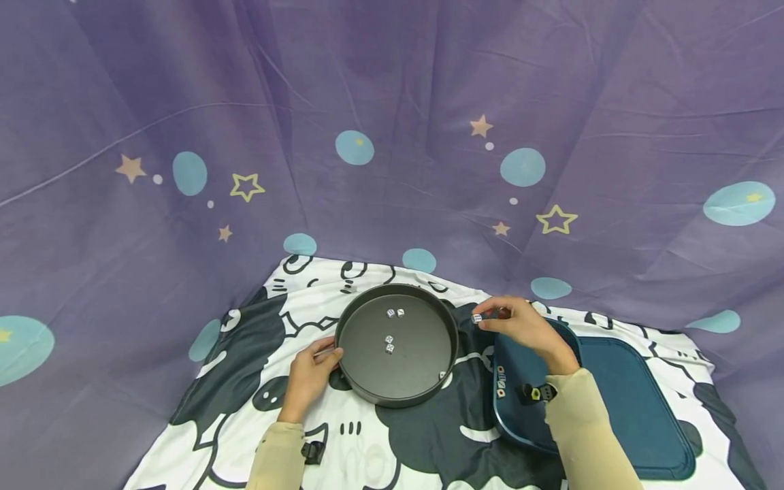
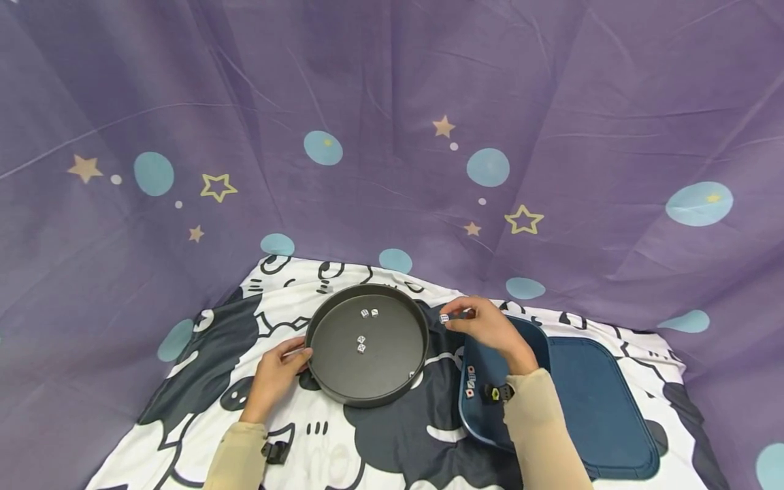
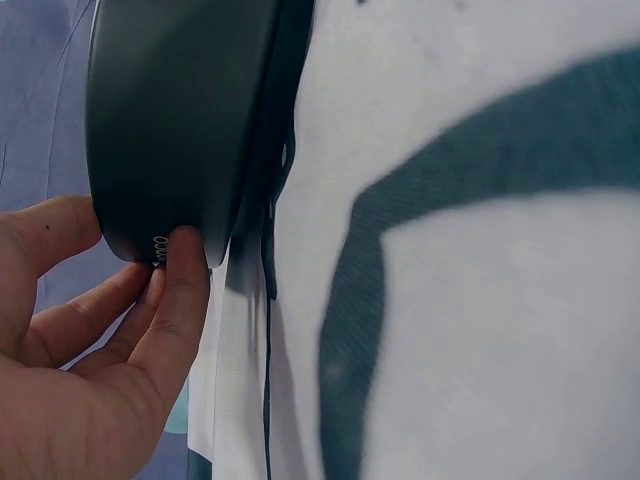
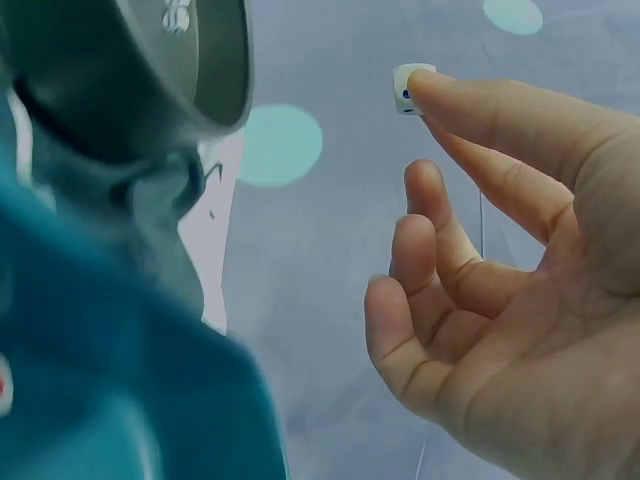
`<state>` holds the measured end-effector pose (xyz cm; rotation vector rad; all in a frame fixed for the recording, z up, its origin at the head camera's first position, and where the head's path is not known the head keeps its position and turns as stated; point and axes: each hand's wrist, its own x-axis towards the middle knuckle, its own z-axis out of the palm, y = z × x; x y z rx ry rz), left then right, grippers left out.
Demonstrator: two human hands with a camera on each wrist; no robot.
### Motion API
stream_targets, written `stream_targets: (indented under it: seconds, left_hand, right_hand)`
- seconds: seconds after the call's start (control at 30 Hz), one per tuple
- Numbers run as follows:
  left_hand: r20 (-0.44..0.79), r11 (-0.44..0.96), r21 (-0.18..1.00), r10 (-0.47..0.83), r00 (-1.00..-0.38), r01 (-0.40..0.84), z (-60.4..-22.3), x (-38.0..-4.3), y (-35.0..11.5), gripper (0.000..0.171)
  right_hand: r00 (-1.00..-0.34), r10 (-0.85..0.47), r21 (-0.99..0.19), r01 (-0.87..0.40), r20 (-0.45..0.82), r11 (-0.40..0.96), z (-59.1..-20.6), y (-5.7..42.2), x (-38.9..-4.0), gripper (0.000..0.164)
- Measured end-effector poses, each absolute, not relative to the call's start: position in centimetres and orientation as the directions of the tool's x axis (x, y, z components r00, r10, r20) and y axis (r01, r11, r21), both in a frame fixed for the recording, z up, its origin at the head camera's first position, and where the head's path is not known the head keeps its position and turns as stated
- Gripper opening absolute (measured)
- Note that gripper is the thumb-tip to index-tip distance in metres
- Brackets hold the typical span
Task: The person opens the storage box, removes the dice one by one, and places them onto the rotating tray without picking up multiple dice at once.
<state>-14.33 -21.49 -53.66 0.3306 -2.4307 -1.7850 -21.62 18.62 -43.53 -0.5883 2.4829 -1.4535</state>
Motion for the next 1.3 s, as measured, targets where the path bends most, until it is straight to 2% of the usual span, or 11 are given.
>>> stream_targets:
  seconds: [0.23,0.53,0.9,1.3]
  left_hand:
    - [-0.036,0.285,0.953,-0.239,-0.97,-0.105,-53.6,-14.3,-21.4,0.034]
    - [-0.026,0.296,0.95,-0.239,-0.971,-0.098,-53.7,-14.2,-21.5,0.034]
    - [-0.027,0.284,0.954,-0.24,-0.97,-0.097,-53.6,-14.1,-21.4,0.034]
    - [-0.024,0.288,0.953,-0.236,-0.971,-0.094,-53.7,-14.1,-21.5,0.035]
  right_hand:
    - [-0.879,-0.471,-0.867,-0.288,0.07,0.408,-43.2,15.5,-22.5,0.019]
    - [-0.843,-0.533,-0.886,-0.302,0.077,0.35,-40.3,11.1,-21.6,0.019]
    - [-0.812,-0.577,-0.915,-0.298,0.092,0.273,-44.4,8.6,-24.2,0.02]
    - [-0.81,-0.583,-0.91,-0.29,0.069,0.296,-44.9,7.5,-24.5,0.021]
